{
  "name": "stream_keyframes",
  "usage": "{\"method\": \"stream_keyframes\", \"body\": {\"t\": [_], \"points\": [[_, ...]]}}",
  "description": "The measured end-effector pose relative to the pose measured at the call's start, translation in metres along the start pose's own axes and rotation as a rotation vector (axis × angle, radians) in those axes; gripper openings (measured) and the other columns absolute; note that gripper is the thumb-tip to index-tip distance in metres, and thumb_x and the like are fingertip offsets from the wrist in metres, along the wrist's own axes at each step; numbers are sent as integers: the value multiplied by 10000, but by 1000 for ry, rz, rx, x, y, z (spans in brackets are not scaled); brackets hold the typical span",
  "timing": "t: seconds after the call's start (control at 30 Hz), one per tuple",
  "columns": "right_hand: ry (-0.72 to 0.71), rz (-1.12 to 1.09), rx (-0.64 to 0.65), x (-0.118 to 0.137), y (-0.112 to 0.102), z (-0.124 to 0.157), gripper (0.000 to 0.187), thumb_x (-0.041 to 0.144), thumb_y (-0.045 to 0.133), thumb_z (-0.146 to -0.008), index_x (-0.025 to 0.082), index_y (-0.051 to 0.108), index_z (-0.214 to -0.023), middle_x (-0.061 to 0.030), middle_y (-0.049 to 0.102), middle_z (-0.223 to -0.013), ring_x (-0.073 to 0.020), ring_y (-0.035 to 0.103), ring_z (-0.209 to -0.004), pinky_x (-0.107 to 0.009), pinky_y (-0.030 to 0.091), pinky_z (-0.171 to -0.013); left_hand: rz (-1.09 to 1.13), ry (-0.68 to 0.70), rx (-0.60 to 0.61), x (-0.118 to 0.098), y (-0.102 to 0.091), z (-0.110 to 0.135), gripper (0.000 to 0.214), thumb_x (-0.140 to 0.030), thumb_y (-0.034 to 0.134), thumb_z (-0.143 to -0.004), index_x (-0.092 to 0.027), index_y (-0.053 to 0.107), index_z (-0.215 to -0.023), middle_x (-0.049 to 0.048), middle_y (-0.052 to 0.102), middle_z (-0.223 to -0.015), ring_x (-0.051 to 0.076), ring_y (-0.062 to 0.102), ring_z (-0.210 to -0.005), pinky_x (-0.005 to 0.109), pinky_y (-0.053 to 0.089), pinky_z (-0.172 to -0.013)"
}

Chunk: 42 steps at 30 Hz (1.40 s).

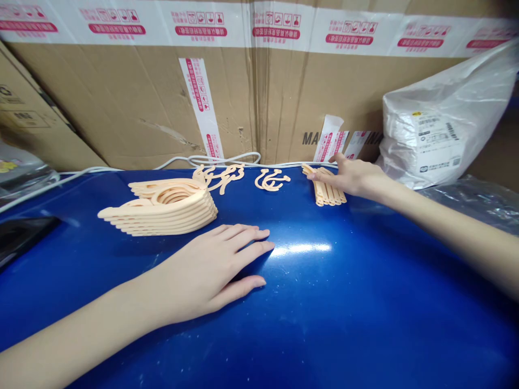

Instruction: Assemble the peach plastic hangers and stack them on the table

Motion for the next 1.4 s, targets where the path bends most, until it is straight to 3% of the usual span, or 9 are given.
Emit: {"method": "stream_keyframes", "body": {"t": [0.1,0.23,0.33,0.5,0.63,0.93,1.17,1.27,1.4], "points": [[55,76,54,3,1,2,908,811,435,-750,97,489,-1310,-248,673,-1069,-424,632,-1027,-524,488,-828,2,4,-3,-1,0,0,407,-433,403,-997,-220,512,-1326,77,553,-1382,270,526,-1239,446,460,-996],[103,-61,84,-7,0,-8,665,576,568,-810,154,479,-1317,-141,707,-925,-317,683,-845,-430,534,-734,-4,7,0,-1,-1,1,405,-428,405,-996,-215,513,-1324,79,557,-1377,269,532,-1234,446,465,-991],[124,-115,103,-16,1,-14,565,439,604,-815,164,492,-1296,-116,702,-931,-246,683,-735,-363,555,-663,-8,8,2,-1,0,1,409,-428,402,-997,-213,508,-1328,82,553,-1381,270,531,-1236,446,464,-993],[150,-153,196,-24,3,-13,568,351,598,-833,119,446,-1328,-83,683,-750,-166,625,-534,-271,529,-489,-8,4,2,0,0,1,408,-433,398,-997,-220,508,-1328,77,553,-1382,267,529,-1237,445,463,-995],[133,-158,246,-26,3,-13,611,334,640,-806,117,437,-1340,-60,667,-703,-152,609,-537,-235,502,-450,-1,9,11,0,-2,1,404,-429,403,-995,-208,525,-1311,87,564,-1367,271,542,-1222,448,475,-982],[87,-207,194,-24,1,-12,654,441,615,-791,129,428,-1334,-132,665,-858,-207,633,-654,-280,507,-462,26,3,-2,0,-3,3,400,-414,442,-982,-200,541,-1305,105,572,-1358,288,554,-1216,466,479,-980],[75,-168,177,-18,7,-9,672,430,580,-810,113,357,-1358,-133,697,-896,-180,631,-563,-305,511,-523,28,2,0,-1,-4,2,393,-403,446,-983,-197,546,-1302,108,573,-1357,285,558,-1210,459,478,-982],[62,-42,136,-18,5,-10,692,449,607,-781,88,400,-1335,-171,691,-908,-240,649,-634,-351,480,-577,30,-2,5,0,-2,2,404,-416,431,-987,-206,532,-1317,98,560,-1373,278,543,-1225,454,468,-995],[31,98,72,-21,4,-11,691,470,586,-789,69,429,-1329,-271,655,-1056,-358,643,-875,-391,425,-642,19,-6,9,0,-1,3,406,-424,415,-993,-213,523,-1322,89,550,-1386,270,534,-1233,448,464,-997]]}}
Point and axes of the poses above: each hand's wrist, its own z-axis away from the middle knuckle, its own y-axis out of the palm, x = y × z, the point moved 4 cm from there along -z, towards the middle knuckle
